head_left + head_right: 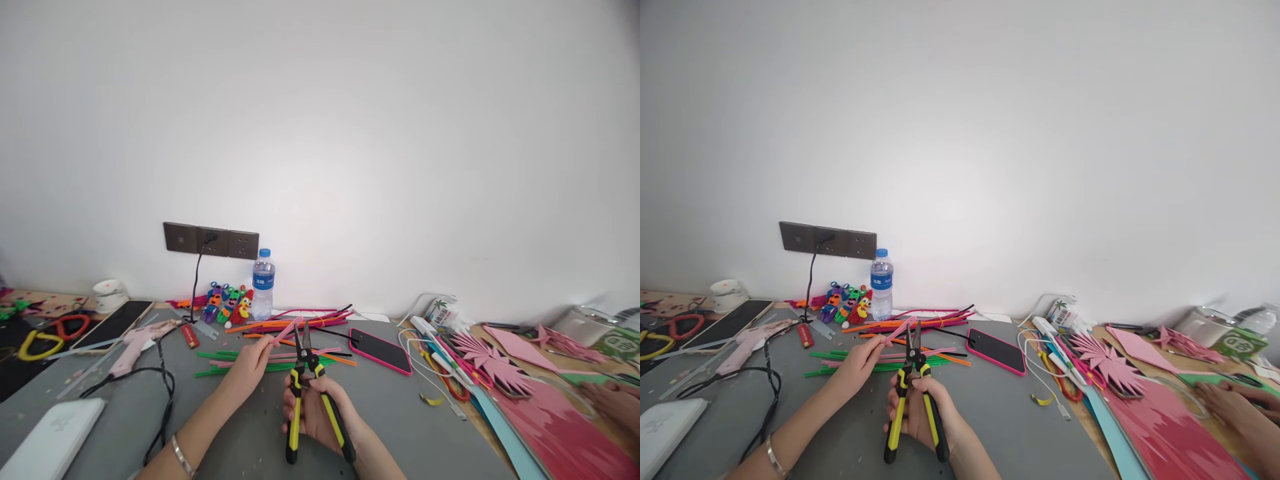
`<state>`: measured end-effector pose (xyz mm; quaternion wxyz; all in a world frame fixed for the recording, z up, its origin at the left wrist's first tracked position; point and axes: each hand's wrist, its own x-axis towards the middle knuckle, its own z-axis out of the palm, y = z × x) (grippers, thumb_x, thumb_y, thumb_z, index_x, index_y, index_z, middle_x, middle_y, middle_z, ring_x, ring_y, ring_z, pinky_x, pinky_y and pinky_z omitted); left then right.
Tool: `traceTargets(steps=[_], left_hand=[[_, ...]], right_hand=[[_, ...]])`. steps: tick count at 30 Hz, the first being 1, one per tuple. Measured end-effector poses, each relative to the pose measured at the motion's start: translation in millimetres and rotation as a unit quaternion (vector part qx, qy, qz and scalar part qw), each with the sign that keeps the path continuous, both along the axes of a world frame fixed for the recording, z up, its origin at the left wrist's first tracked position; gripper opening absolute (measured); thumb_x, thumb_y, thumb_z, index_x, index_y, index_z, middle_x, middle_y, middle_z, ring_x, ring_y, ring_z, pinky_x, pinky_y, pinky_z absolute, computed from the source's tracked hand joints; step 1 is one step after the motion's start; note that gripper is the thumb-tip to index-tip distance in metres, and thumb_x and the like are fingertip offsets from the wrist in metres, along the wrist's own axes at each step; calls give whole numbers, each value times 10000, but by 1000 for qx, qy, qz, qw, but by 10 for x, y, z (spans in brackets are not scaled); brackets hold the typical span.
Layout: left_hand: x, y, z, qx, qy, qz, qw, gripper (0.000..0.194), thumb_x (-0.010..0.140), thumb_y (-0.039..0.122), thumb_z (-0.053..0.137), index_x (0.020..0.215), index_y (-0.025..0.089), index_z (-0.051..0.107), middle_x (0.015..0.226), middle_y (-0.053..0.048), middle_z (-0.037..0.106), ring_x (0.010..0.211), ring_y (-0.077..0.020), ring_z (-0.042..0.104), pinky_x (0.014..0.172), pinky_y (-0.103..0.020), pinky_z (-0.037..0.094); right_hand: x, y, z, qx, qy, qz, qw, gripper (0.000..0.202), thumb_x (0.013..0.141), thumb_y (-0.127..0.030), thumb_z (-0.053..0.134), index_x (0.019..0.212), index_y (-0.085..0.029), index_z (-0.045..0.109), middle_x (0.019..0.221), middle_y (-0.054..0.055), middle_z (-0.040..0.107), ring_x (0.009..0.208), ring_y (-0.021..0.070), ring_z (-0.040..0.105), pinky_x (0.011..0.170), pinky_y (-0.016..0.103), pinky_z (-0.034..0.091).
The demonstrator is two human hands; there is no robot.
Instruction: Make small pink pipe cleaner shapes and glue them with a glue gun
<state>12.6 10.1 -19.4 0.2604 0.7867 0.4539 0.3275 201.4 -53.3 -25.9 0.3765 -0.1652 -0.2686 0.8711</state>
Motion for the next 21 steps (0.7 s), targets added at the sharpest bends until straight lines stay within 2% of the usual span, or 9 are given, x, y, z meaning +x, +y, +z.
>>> traceTargets(steps=[5,10,17,21], left_hand=[[18,-30,17,0,9,-7,1000,334,959,300,280,1022,207,594,664,-15,635,538,-184,574,536,-241,338],[-19,-12,-10,23,27,-5,999,355,961,299,274,1068,217,603,730,-44,684,600,-204,626,571,-249,396],[-16,-24,4,41,83,-13,996,357,943,256,294,1087,208,618,829,-84,720,726,-244,677,612,-266,437],[-12,-17,-23,49,90,-5,995,361,938,250,301,1114,203,612,781,-82,713,681,-247,671,580,-268,425]], right_hand=[[12,-16,57,-2,-3,-27,1000,370,688,-398,601,957,-144,593,795,28,489,717,168,492,816,394,420],[14,-26,87,0,-13,-40,999,356,679,-425,609,923,-168,582,775,19,470,703,169,478,800,383,421],[20,23,-22,-1,-9,-98,995,251,683,-328,609,874,-176,554,698,-22,439,612,127,429,718,324,414],[9,38,-97,6,-33,-107,994,232,692,-309,628,858,-180,530,649,-42,430,545,106,398,627,281,392]])
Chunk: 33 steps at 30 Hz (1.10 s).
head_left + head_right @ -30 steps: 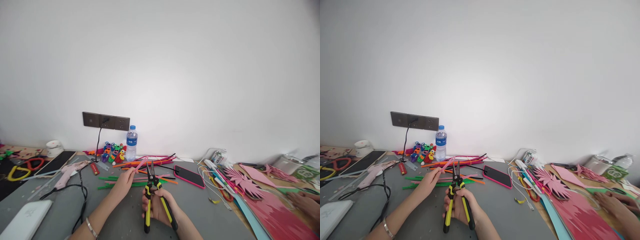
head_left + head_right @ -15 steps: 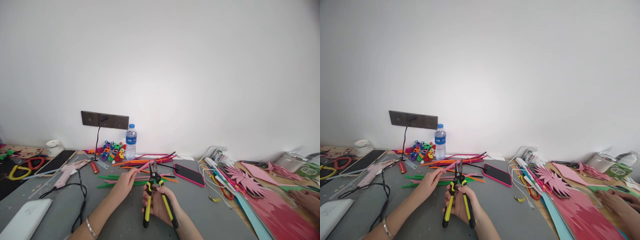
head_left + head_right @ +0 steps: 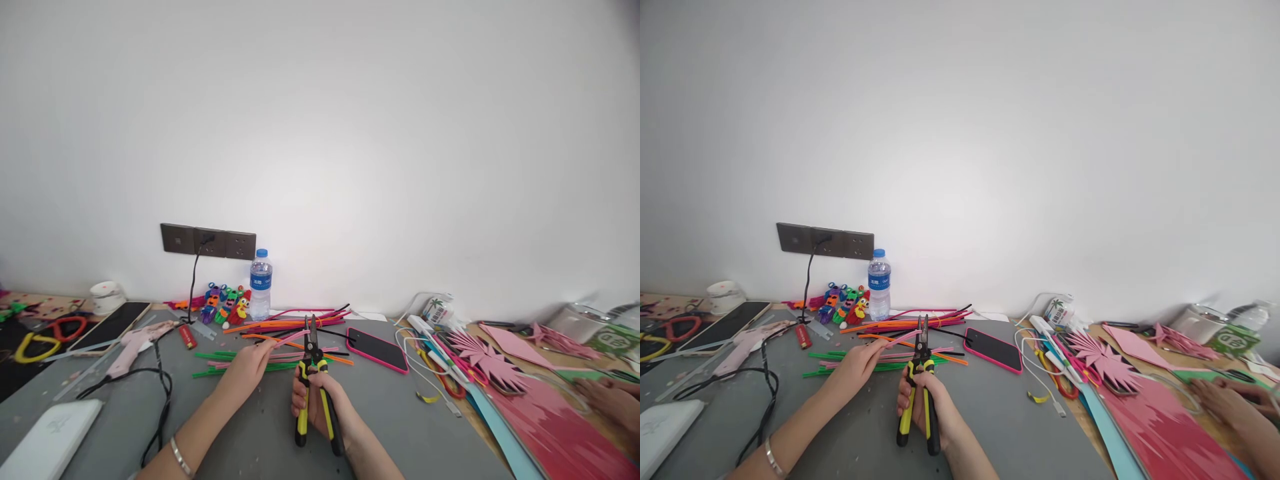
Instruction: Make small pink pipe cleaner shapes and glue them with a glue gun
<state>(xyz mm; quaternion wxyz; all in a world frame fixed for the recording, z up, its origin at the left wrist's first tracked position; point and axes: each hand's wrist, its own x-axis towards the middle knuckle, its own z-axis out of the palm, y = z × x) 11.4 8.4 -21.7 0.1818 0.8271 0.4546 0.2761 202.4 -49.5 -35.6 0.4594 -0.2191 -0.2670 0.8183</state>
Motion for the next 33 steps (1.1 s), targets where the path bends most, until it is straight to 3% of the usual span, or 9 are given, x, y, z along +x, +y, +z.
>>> traceTargets(steps=[6,11,19,21,24,26,29,33], left_hand=[[-46,46,-36,9,-41,7,999,336,943,279,314,1076,224,618,772,-65,706,677,-233,665,584,-258,412],[-53,15,43,10,-41,27,999,343,954,318,308,1053,218,621,618,-22,631,532,-199,590,517,-252,338],[-53,-128,145,-15,5,-164,986,270,900,345,487,879,252,739,676,-23,713,568,-174,611,572,-244,396],[-74,-104,149,-14,5,-158,987,274,898,365,498,845,253,743,733,-36,725,671,-195,630,636,-258,426],[-129,-6,114,3,-19,-81,997,303,918,354,444,885,253,728,837,-62,706,830,-232,608,704,-292,442],[-169,69,65,10,-32,-15,999,264,891,341,464,967,253,701,943,-71,679,898,-248,594,732,-315,454],[-208,143,-6,-12,-4,26,1000,226,841,332,518,959,237,685,968,-73,657,908,-259,592,721,-324,456],[-204,163,-37,-15,30,20,999,165,824,266,512,760,216,655,810,-52,641,796,-240,587,677,-309,429]], right_hand=[[56,51,-29,5,-5,-75,997,185,726,-283,650,804,-186,513,545,-101,305,415,55,186,449,211,226],[206,117,112,27,33,-144,989,166,693,-306,597,796,-196,527,607,-62,329,471,93,258,519,260,305],[446,139,236,76,36,-229,970,195,707,-346,540,850,-214,550,687,-27,332,574,145,342,621,320,364],[499,147,251,92,16,-247,964,191,716,-363,534,846,-225,545,693,-23,339,587,155,355,640,336,376],[600,152,248,133,-48,-270,953,218,698,-361,544,876,-235,542,710,-17,373,615,167,388,666,351,391],[682,140,226,179,-135,-299,928,262,690,-321,564,938,-240,543,742,-11,419,660,176,426,694,346,395],[784,94,198,261,-341,-331,840,391,684,-191,590,1067,-242,530,863,6,513,785,194,483,767,323,387],[748,23,237,354,-522,-241,737,574,616,-61,537,1164,-232,517,1056,41,551,976,243,508,882,326,378]])
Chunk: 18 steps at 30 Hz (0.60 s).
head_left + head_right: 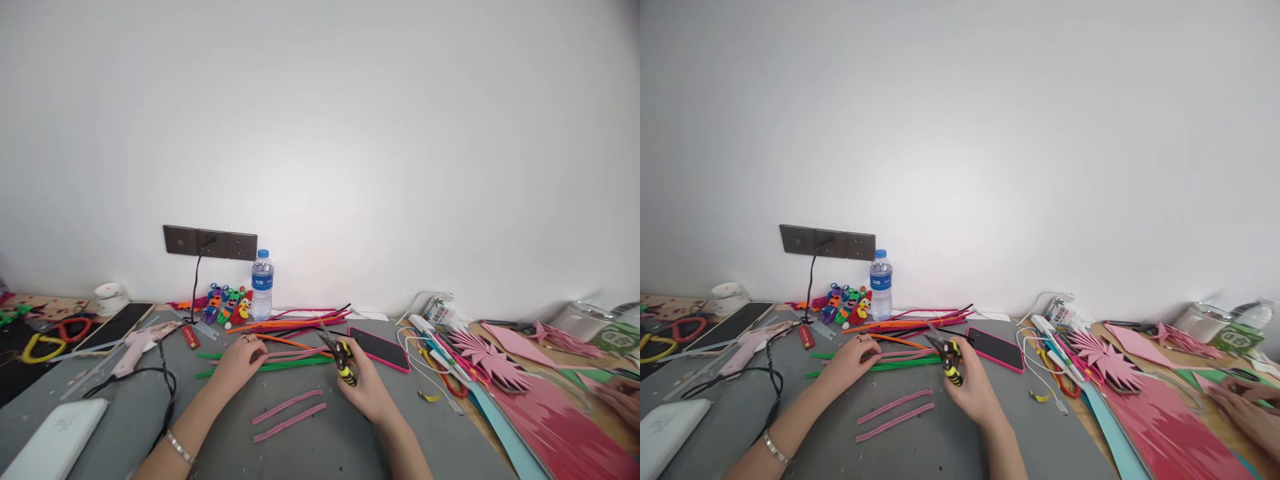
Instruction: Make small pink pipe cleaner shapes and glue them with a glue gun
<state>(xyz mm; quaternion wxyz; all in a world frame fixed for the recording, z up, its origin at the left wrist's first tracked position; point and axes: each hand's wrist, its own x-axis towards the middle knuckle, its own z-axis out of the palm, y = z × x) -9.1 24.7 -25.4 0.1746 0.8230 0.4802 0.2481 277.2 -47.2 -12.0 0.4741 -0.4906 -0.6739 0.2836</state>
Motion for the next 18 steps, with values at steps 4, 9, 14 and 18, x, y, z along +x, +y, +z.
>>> traceTargets(steps=[4,9,14,18], left_hand=[[13,2,8,36,-5,12,999,167,834,217,468,703,211,573,744,-38,603,698,-218,572,612,-284,392],[-23,5,50,91,-49,67,992,176,903,293,396,811,221,527,727,-26,606,647,-208,582,588,-267,382],[-60,-65,163,104,-201,159,961,212,941,360,339,978,221,496,666,14,544,523,-160,528,508,-234,368],[-29,-126,234,79,-344,135,926,262,952,368,333,1113,215,473,678,40,479,429,-95,440,433,-206,371]], right_hand=[[-183,-50,88,1,-93,70,993,580,602,-21,491,1142,-226,549,1065,61,537,1013,253,505,907,343,389],[-240,-49,52,-14,-119,93,988,674,614,-24,525,1241,-271,535,1122,75,523,1070,279,486,942,380,376],[-123,27,-112,-16,-182,63,981,701,644,-77,602,1290,-341,534,1117,72,547,1072,306,471,963,436,334],[-82,70,-180,-15,-209,23,977,653,676,-154,650,1288,-354,543,1110,69,566,1051,307,478,961,449,335]])
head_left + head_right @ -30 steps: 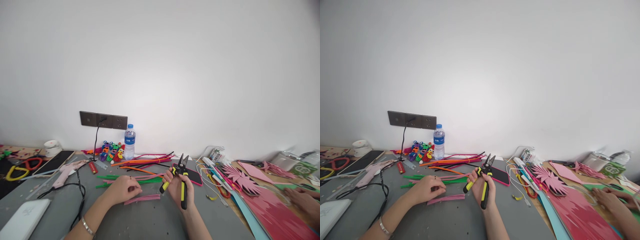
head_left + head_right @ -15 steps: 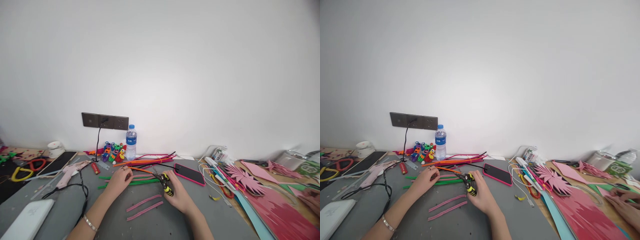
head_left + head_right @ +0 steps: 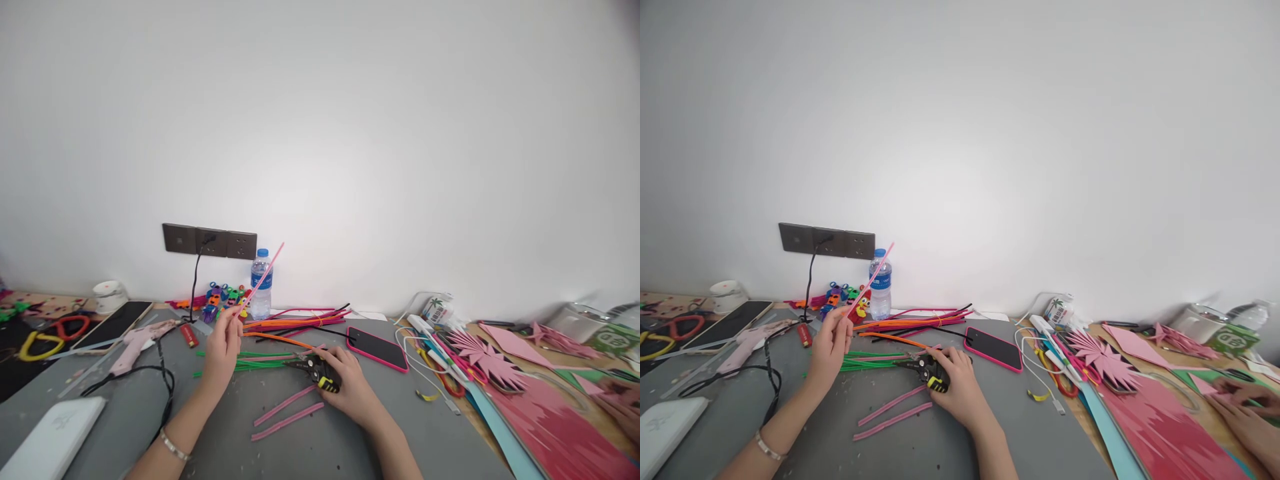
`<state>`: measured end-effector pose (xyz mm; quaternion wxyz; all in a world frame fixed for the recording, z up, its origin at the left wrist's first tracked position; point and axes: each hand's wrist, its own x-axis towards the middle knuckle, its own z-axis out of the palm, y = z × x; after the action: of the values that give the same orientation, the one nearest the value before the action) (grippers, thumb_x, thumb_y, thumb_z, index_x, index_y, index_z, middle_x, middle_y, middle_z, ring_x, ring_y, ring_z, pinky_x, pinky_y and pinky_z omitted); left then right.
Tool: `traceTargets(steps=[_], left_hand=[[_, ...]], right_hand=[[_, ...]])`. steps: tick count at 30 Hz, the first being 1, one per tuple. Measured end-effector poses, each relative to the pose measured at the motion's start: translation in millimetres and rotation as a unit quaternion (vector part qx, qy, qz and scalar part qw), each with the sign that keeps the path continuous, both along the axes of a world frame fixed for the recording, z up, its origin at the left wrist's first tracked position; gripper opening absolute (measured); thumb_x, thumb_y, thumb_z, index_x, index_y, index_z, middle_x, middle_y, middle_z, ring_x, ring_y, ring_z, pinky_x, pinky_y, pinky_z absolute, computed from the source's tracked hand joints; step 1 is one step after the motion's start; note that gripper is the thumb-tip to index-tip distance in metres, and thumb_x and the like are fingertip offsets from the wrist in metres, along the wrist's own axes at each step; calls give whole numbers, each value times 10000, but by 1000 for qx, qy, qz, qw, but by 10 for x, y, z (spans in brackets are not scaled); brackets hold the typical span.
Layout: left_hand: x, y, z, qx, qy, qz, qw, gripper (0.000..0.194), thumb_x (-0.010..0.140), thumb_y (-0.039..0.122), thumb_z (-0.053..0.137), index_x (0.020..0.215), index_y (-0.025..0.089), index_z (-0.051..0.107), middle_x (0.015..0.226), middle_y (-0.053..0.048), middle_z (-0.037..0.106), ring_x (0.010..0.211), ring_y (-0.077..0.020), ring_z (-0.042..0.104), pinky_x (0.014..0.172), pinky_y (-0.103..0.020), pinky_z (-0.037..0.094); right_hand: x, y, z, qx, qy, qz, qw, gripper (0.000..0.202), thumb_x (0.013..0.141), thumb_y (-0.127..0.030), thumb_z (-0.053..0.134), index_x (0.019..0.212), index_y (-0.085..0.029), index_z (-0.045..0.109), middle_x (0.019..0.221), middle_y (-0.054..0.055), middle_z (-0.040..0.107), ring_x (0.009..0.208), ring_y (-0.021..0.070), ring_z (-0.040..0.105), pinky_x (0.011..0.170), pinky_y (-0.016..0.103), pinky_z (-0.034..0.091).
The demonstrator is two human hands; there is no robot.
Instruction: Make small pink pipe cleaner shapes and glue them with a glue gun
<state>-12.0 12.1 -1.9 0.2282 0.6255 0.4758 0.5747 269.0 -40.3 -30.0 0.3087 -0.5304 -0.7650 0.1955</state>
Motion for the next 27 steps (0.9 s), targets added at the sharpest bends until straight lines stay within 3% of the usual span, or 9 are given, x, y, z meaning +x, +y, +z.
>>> traceTargets(steps=[3,6,9,13,17,19,21,24,27], left_hand=[[43,-21,15,-24,-70,-60,995,275,947,391,359,1125,222,483,673,57,480,372,-70,445,384,-192,382],[83,-31,-2,-53,-73,-127,988,256,940,404,387,1072,215,500,645,64,513,336,-69,464,363,-192,387],[120,-57,-18,-60,10,-159,985,220,937,392,399,972,207,513,583,59,560,336,-80,454,376,-190,368],[174,-137,-6,-37,174,-216,960,190,943,338,400,848,212,505,513,65,531,448,-110,501,511,-204,374],[231,-198,-6,-66,263,-279,921,202,936,351,418,832,216,525,490,85,395,428,-103,396,485,-207,262],[251,-199,-12,-80,276,-281,916,228,935,376,420,816,215,530,488,86,348,430,-104,345,481,-220,212],[257,-182,-16,-103,258,-280,919,263,941,405,398,814,212,523,510,81,340,449,-107,329,489,-227,195],[236,-126,-23,-153,203,-271,928,289,937,454,390,871,205,523,527,83,319,474,-114,306,495,-233,185],[193,-55,-54,-172,135,-274,937,357,939,475,358,814,187,528,545,79,284,493,-114,276,501,-233,199]], right_hand=[[10,17,-30,-6,-31,-36,999,649,692,-230,679,1311,-343,521,1148,67,569,1077,304,473,984,451,328],[30,31,-52,-16,-40,-55,998,582,694,-293,712,1258,-330,572,1173,67,577,1111,305,473,1007,455,317],[52,39,-38,-12,12,-57,998,441,731,-359,707,1163,-313,634,1171,73,594,1131,309,483,1024,471,303],[18,19,44,-18,217,-45,975,427,801,-437,650,1198,-294,586,1193,77,591,1133,294,503,1005,453,331],[-137,0,93,-66,448,42,891,349,868,-455,588,1146,-244,584,786,13,623,758,178,585,765,315,439],[-216,5,93,-96,526,71,842,261,880,-444,584,995,-213,625,577,-41,524,544,117,488,606,255,409],[-252,13,101,-107,590,82,796,235,876,-421,602,824,-193,633,502,-60,466,479,92,431,542,230,378],[-195,19,149,-93,670,50,735,158,791,-357,706,802,-204,666,622,-20,609,615,119,565,657,254,453],[-76,16,209,-102,731,25,674,302,686,-352,757,960,-239,700,904,30,716,866,200,639,831,344,479]])
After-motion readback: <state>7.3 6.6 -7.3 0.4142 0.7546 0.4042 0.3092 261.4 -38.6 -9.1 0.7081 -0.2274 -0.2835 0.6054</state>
